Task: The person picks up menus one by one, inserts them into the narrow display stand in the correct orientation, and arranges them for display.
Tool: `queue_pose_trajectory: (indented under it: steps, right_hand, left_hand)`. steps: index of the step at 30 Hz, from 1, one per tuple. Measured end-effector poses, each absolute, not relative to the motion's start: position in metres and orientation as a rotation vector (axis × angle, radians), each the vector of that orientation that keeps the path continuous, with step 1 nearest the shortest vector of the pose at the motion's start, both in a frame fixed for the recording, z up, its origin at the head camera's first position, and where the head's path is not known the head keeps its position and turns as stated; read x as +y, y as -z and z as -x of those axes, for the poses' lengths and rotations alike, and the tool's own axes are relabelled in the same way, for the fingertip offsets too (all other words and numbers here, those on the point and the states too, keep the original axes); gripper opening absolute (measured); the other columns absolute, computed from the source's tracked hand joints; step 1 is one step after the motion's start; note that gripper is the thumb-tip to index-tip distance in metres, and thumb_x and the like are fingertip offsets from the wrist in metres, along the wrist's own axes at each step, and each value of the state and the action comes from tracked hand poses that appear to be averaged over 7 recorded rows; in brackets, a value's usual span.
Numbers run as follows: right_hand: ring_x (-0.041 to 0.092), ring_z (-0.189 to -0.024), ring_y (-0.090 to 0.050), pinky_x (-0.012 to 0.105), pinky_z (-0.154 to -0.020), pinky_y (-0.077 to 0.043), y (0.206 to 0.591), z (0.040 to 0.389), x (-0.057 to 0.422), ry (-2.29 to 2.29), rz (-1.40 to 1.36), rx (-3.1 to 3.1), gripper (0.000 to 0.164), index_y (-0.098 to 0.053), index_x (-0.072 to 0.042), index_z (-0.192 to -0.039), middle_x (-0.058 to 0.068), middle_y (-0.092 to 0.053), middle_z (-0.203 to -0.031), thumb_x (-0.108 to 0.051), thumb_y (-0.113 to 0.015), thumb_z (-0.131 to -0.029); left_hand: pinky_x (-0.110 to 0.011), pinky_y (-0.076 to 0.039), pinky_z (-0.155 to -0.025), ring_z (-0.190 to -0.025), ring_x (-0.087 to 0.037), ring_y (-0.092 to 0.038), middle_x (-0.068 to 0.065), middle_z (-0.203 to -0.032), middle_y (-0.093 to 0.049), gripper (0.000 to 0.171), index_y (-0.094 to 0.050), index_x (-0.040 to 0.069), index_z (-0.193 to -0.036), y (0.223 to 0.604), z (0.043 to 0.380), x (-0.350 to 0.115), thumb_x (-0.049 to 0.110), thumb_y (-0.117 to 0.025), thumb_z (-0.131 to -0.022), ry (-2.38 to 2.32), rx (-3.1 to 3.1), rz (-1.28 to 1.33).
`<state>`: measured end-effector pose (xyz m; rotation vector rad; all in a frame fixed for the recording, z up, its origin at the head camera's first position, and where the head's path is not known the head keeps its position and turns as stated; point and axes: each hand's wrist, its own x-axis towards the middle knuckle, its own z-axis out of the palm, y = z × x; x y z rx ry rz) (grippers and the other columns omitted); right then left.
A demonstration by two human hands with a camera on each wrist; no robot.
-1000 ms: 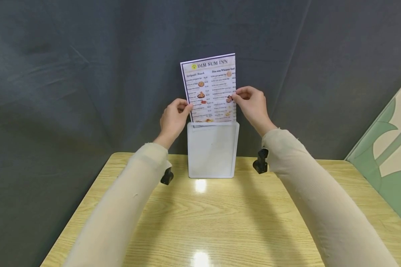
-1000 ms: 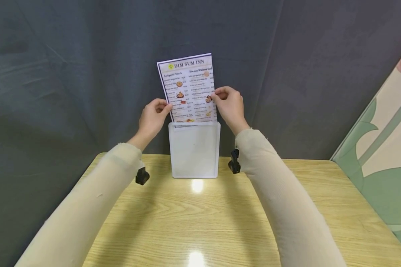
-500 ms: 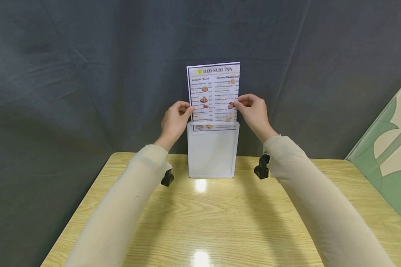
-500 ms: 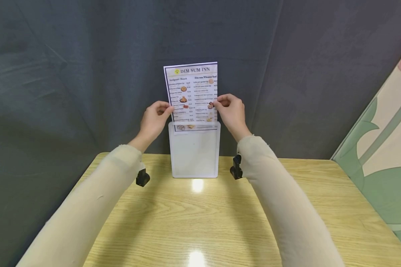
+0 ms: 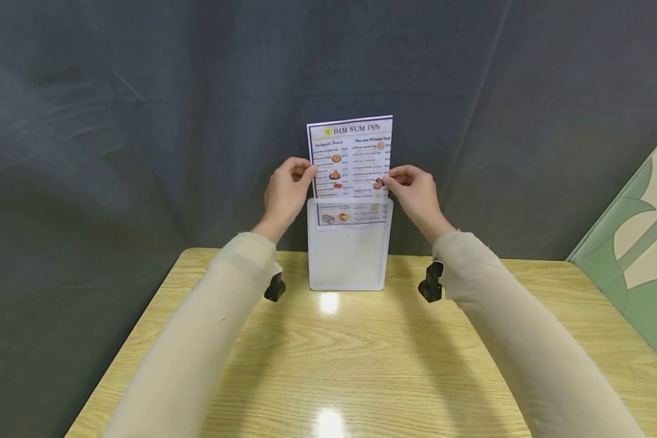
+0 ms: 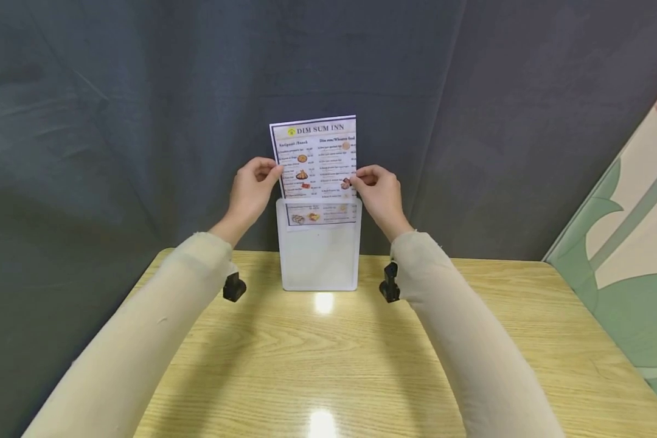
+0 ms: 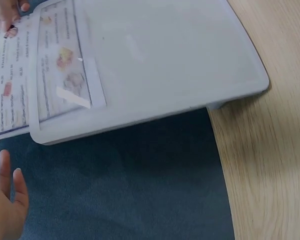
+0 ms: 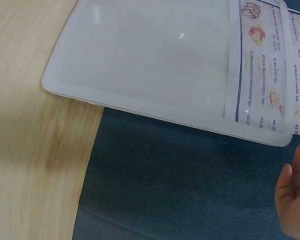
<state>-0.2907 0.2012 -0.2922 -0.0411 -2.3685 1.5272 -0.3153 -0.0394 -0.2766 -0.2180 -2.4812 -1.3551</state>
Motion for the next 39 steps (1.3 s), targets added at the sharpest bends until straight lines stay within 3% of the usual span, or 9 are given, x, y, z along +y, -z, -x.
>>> queue_pose_trajectory:
  steps: [21,28,39]
  right_hand:
    - [0.013,-0.089,-0.057,0.025,-0.078,-0.045,0.291,0.289,0.19,-1.568,0.015,-2.281,0.03,-0.065,0.0,-0.116,0.008,-0.064,-0.1,-0.023,-0.066,-0.096]
    - [0.012,-0.085,-0.058,0.025,-0.078,-0.043,0.282,0.288,0.186,-1.582,-0.027,-2.156,0.022,-0.065,-0.001,-0.108,0.002,-0.064,-0.092,-0.019,-0.067,-0.096]
    - [0.013,-0.09,-0.057,0.026,-0.079,-0.043,0.292,0.286,0.186,-1.597,0.007,-2.209,0.022,-0.065,-0.003,-0.109,0.003,-0.064,-0.097,-0.023,-0.064,-0.098]
  left_hand:
    - [-0.037,-0.044,-0.08,-0.093,-0.017,-0.061,-0.002,-0.102,-0.068,0.029,-0.067,0.012,-0.114,0.295,0.31,-0.044,0.036,-0.061,-0.099,1.389,-2.49,0.195]
    - [-0.036,-0.044,-0.078,-0.091,-0.017,-0.061,-0.002,-0.101,-0.069,0.028,-0.067,0.012,-0.113,0.3,0.31,-0.045,0.035,-0.061,-0.099,1.406,-2.496,0.203]
    - [-0.033,-0.046,-0.079,-0.094,-0.016,-0.061,-0.003,-0.103,-0.068,0.028,-0.066,0.01,-0.114,0.299,0.314,-0.042,0.033,-0.063,-0.098,1.51,-2.414,0.226]
